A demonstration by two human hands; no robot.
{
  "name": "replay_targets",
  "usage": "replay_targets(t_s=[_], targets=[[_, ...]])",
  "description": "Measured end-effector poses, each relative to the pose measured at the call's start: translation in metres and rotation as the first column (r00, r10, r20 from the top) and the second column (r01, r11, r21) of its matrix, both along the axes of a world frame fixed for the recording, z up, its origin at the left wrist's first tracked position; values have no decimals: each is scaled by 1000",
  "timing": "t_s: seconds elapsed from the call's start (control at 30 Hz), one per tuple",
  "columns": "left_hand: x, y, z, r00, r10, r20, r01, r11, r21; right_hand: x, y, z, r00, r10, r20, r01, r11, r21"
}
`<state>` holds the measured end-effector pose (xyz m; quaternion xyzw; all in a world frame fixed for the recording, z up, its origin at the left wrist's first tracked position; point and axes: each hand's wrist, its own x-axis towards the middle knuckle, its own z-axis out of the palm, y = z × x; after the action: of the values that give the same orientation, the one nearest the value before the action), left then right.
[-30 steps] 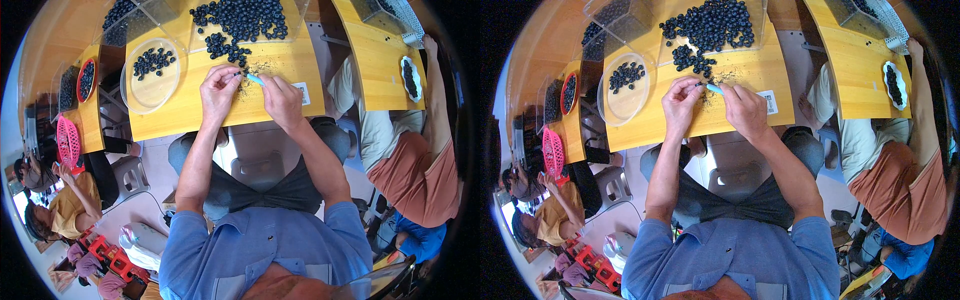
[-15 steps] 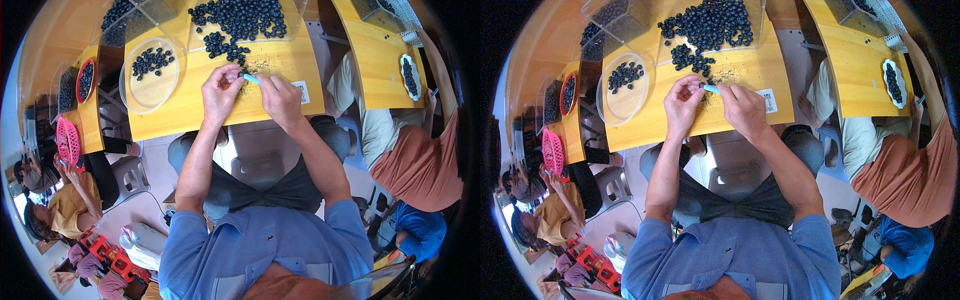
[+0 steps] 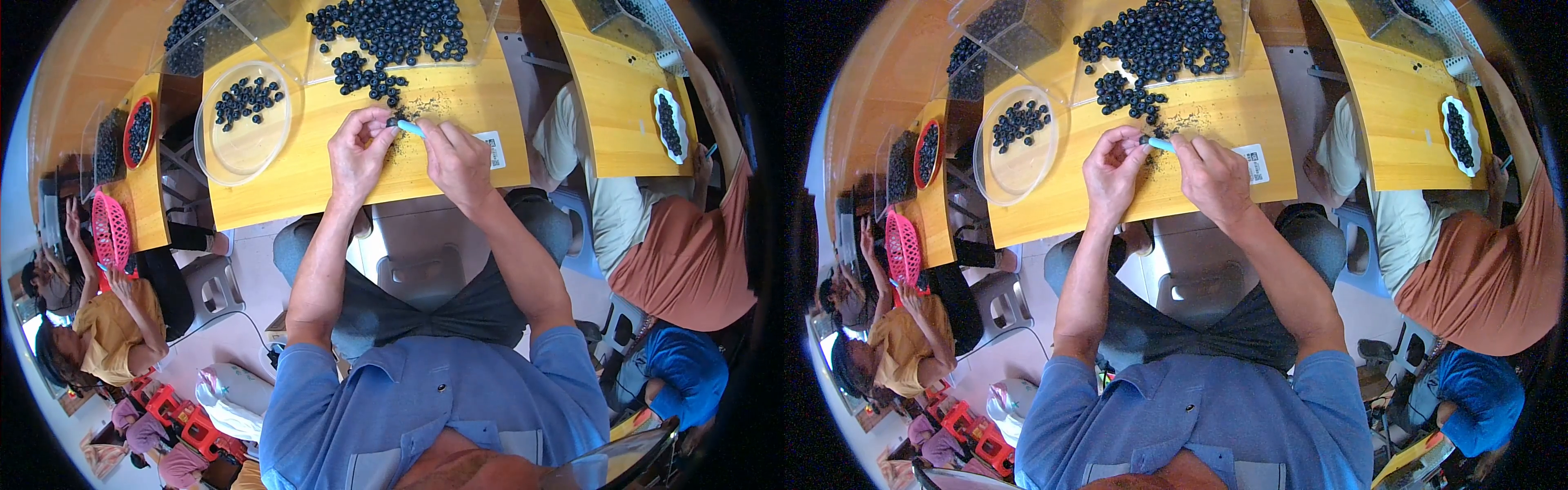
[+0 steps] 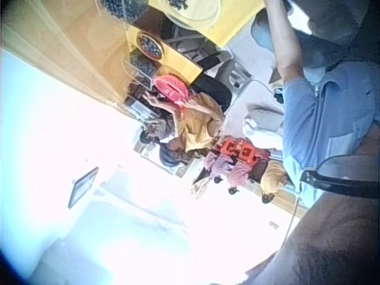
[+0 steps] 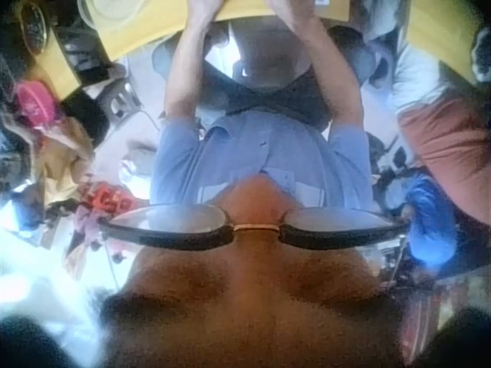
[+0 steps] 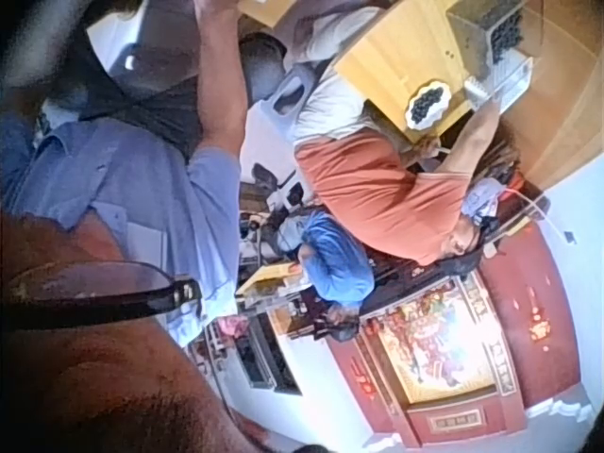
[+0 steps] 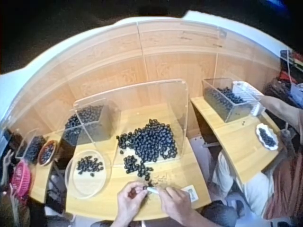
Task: The person sorts and cleans small black plastic parts at a manufacturing workstation, using a handheld scraper to process them from a plastic container into a sorting tray.
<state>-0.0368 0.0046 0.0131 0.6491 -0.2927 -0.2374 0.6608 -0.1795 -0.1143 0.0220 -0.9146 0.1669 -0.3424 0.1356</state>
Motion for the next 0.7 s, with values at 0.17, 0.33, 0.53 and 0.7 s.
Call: replay_targets(t_s=[0.17, 0.33, 0.53, 0.7], targets=[[-2, 6, 4, 1000, -19, -16, 18, 999, -45, 4, -5, -6, 990, -102, -101, 108, 992, 60], [-3, 7, 7, 1000, 5, 14, -3, 991, -131, 2, -3, -3, 996, -91, -10, 91, 993, 79], [0, 6, 4, 999, 21, 42, -14, 988, -153, 1, -2, -2, 998, -21, 61, 19, 999, 36], [1, 3, 0, 996, 21, 85, -8, 989, -149, 0, -1, -3, 995, 23, 95, -23, 1000, 2]])
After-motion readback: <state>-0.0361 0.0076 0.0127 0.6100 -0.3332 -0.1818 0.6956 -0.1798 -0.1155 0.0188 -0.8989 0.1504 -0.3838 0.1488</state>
